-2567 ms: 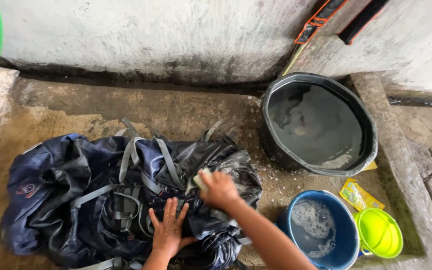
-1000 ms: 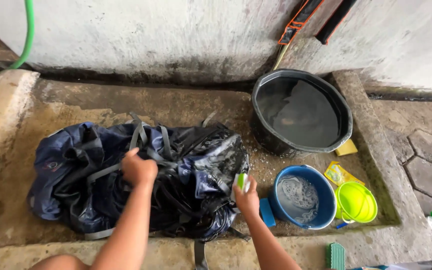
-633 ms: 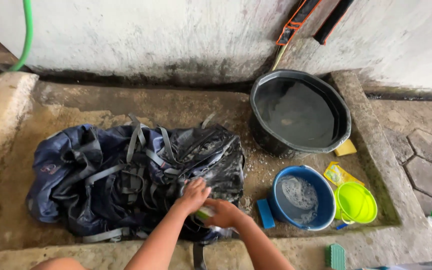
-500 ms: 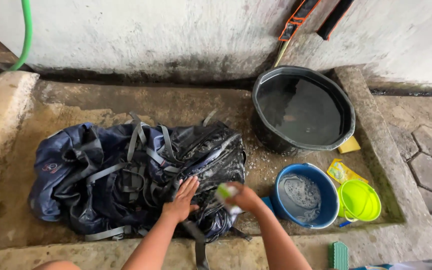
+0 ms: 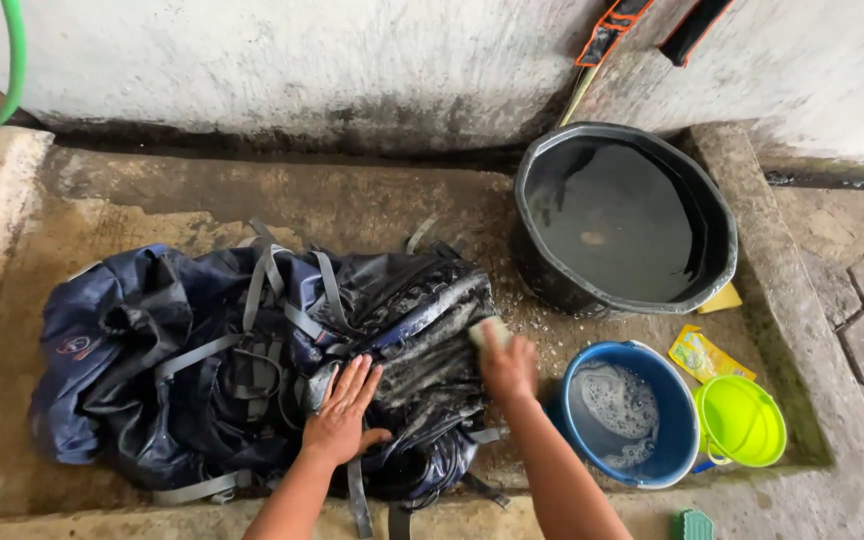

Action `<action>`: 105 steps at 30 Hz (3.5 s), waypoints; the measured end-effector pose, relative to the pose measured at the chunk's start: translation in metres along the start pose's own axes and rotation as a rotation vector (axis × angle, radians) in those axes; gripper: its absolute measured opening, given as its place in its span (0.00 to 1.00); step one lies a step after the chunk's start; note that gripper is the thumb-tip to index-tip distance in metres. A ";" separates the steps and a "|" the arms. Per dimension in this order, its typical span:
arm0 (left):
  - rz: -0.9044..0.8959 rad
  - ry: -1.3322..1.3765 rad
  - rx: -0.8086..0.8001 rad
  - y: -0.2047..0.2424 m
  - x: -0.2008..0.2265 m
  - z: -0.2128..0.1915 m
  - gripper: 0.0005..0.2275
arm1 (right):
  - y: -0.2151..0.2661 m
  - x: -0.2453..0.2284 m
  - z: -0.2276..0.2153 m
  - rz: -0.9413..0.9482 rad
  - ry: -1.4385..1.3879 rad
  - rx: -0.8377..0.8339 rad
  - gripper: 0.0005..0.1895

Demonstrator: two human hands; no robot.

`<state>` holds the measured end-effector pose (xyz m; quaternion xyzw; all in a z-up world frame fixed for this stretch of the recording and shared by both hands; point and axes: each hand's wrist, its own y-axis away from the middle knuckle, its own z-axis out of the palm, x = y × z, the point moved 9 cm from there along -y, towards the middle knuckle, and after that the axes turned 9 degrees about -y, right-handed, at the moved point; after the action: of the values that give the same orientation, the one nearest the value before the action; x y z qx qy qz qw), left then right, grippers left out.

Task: The person washes a dark backpack by hand in a basin, scrubbing the fabric with a green brush and rinsing it with water from a bucket.

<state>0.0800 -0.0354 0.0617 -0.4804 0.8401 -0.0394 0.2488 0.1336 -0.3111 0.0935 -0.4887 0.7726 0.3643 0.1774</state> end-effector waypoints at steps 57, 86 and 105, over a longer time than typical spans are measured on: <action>-0.067 0.603 -0.698 -0.002 0.018 0.035 0.43 | 0.047 0.033 0.044 0.203 0.470 -0.252 0.33; -0.402 0.594 -0.480 -0.117 -0.012 -0.018 0.07 | 0.048 0.134 -0.150 0.412 -0.185 0.078 0.18; -0.404 0.546 -0.472 -0.080 -0.035 0.028 0.11 | 0.034 0.054 0.045 -0.054 0.394 0.208 0.35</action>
<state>0.1705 -0.0447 0.0747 -0.6514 0.7500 -0.0197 -0.1131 0.0748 -0.3023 0.0427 -0.5500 0.8124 0.1753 0.0821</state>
